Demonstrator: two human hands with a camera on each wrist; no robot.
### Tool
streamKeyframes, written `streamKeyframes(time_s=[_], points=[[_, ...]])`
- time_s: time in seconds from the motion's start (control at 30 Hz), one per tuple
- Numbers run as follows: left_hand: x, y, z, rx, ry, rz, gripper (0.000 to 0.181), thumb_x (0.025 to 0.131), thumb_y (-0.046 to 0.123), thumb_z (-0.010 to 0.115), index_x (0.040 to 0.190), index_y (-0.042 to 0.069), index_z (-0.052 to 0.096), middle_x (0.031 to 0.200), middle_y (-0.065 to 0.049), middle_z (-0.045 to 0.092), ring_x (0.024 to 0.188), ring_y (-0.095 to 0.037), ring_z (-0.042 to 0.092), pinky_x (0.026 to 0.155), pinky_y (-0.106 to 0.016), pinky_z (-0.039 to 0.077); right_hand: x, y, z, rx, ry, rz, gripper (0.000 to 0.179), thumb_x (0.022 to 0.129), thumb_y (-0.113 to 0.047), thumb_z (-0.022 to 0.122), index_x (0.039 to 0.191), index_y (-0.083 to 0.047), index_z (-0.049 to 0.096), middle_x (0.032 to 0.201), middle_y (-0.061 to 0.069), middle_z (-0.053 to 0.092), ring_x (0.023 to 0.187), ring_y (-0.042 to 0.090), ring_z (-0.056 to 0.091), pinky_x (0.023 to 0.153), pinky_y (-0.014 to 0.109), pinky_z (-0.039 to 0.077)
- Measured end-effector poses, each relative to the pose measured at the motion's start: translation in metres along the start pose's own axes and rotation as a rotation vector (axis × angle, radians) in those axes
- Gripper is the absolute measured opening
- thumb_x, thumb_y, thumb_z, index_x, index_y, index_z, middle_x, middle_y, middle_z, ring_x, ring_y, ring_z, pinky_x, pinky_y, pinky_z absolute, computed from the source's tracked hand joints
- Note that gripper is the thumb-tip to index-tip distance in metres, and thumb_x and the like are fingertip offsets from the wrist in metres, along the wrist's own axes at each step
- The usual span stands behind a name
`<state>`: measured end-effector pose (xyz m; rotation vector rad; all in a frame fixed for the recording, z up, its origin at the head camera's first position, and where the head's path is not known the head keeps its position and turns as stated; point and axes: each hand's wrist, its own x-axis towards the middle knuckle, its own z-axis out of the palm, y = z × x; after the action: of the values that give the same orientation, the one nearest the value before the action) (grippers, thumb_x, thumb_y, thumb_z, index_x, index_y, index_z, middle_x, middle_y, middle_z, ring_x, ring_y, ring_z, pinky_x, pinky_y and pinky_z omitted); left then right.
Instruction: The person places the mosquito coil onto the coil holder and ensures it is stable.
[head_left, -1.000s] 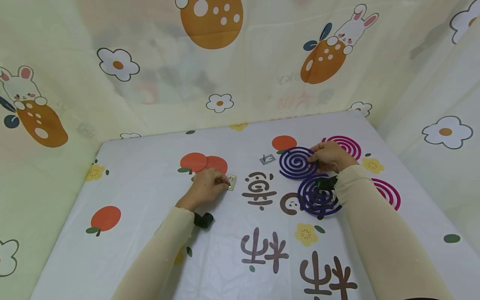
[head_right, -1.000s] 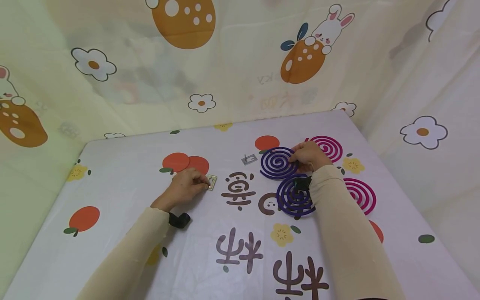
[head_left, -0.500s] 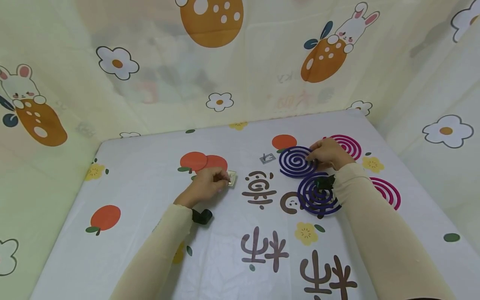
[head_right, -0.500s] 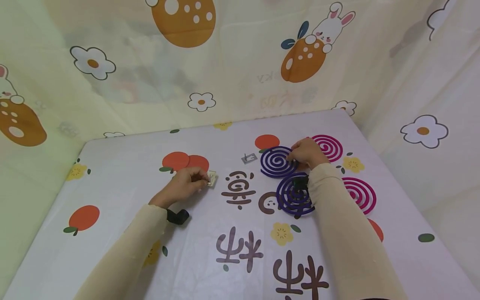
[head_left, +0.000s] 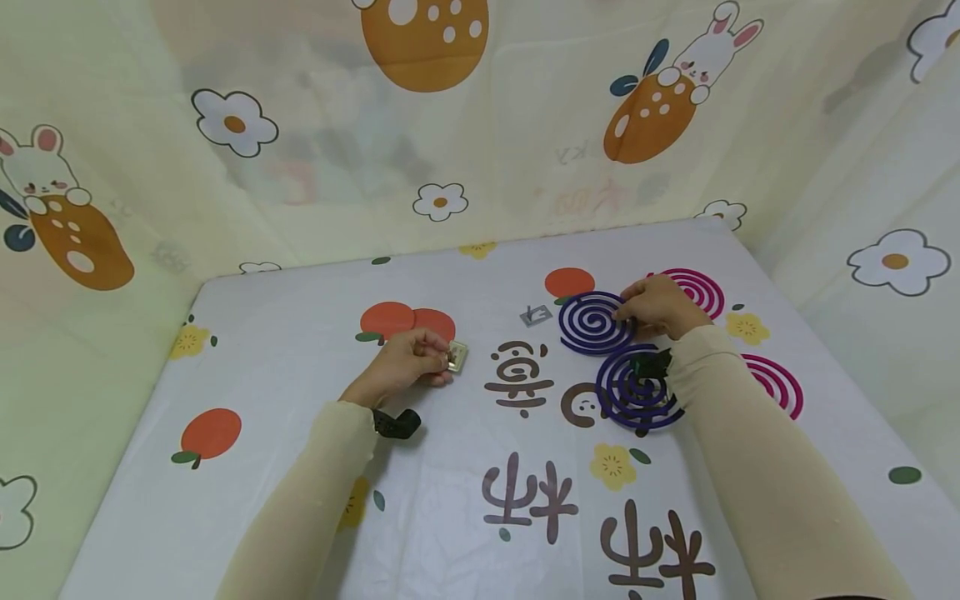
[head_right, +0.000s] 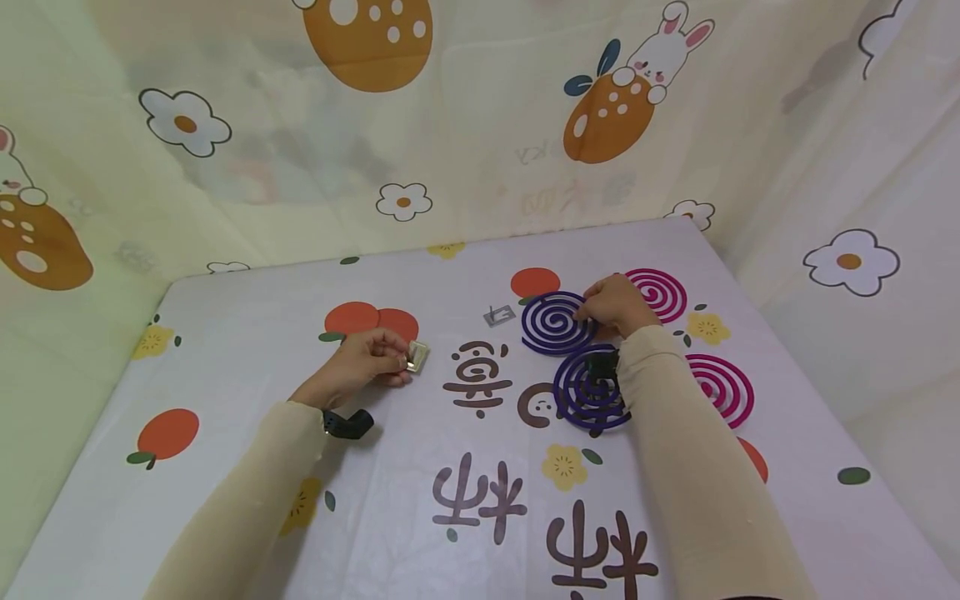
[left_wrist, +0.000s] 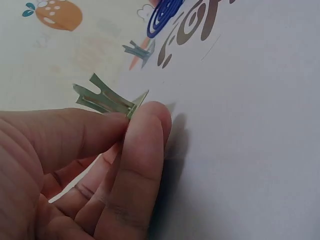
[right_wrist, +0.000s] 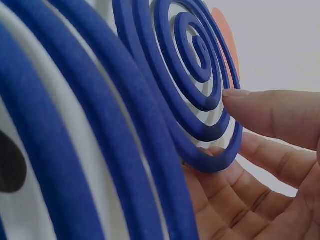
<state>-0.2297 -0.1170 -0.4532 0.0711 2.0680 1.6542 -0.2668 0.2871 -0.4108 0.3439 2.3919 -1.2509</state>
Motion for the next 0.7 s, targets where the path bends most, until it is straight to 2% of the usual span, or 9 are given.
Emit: streamKeyframes(time_s=[0.2, 0.4, 0.53, 0.7], points=[[-0.0009, 0.0014, 0.0009, -0.046, 0.004, -0.034, 0.024, 0.096, -0.006, 0.069, 0.118, -0.005, 0.061, 0.093, -0.013, 0.067, 0.078, -0.019, 0.076, 0.075, -0.028, 0.062, -0.0001, -0.0002, 0.0008, -0.011, 0.012, 0.001, 0.056, 0.098, -0.008, 0.069, 0.146, 0.010, 0.048, 0.128, 0.026, 0.055, 0.093, 0.023, 0.064, 0.077, 0.034, 0.063], [-0.0020, 0.0019, -0.0003, -0.039, -0.010, -0.057, 0.020, 0.095, -0.006, 0.070, 0.115, -0.006, 0.064, 0.092, -0.012, 0.070, 0.076, -0.017, 0.075, 0.074, -0.028, 0.062, 0.0021, 0.0005, 0.0002, -0.005, 0.013, 0.004, 0.053, 0.098, -0.005, 0.069, 0.145, 0.010, 0.049, 0.128, 0.025, 0.054, 0.091, 0.022, 0.064, 0.077, 0.034, 0.063], [-0.0044, 0.0035, -0.0001, -0.006, -0.044, -0.060, 0.019, 0.095, -0.005, 0.070, 0.114, -0.007, 0.069, 0.097, -0.014, 0.073, 0.076, -0.017, 0.074, 0.073, -0.027, 0.062, 0.0023, 0.0013, -0.0011, -0.006, 0.016, 0.006, 0.050, 0.098, -0.001, 0.066, 0.144, 0.011, 0.050, 0.129, 0.025, 0.053, 0.086, 0.020, 0.062, 0.075, 0.031, 0.062], [-0.0070, 0.0064, 0.0039, 0.099, -0.072, -0.059, 0.017, 0.096, 0.000, 0.071, 0.112, -0.005, 0.074, 0.100, -0.015, 0.072, 0.075, -0.015, 0.072, 0.073, -0.025, 0.061, 0.0004, 0.0021, -0.0032, -0.006, -0.004, 0.011, 0.049, 0.100, -0.003, 0.064, 0.145, 0.009, 0.051, 0.126, 0.023, 0.055, 0.083, 0.018, 0.063, 0.074, 0.029, 0.060]])
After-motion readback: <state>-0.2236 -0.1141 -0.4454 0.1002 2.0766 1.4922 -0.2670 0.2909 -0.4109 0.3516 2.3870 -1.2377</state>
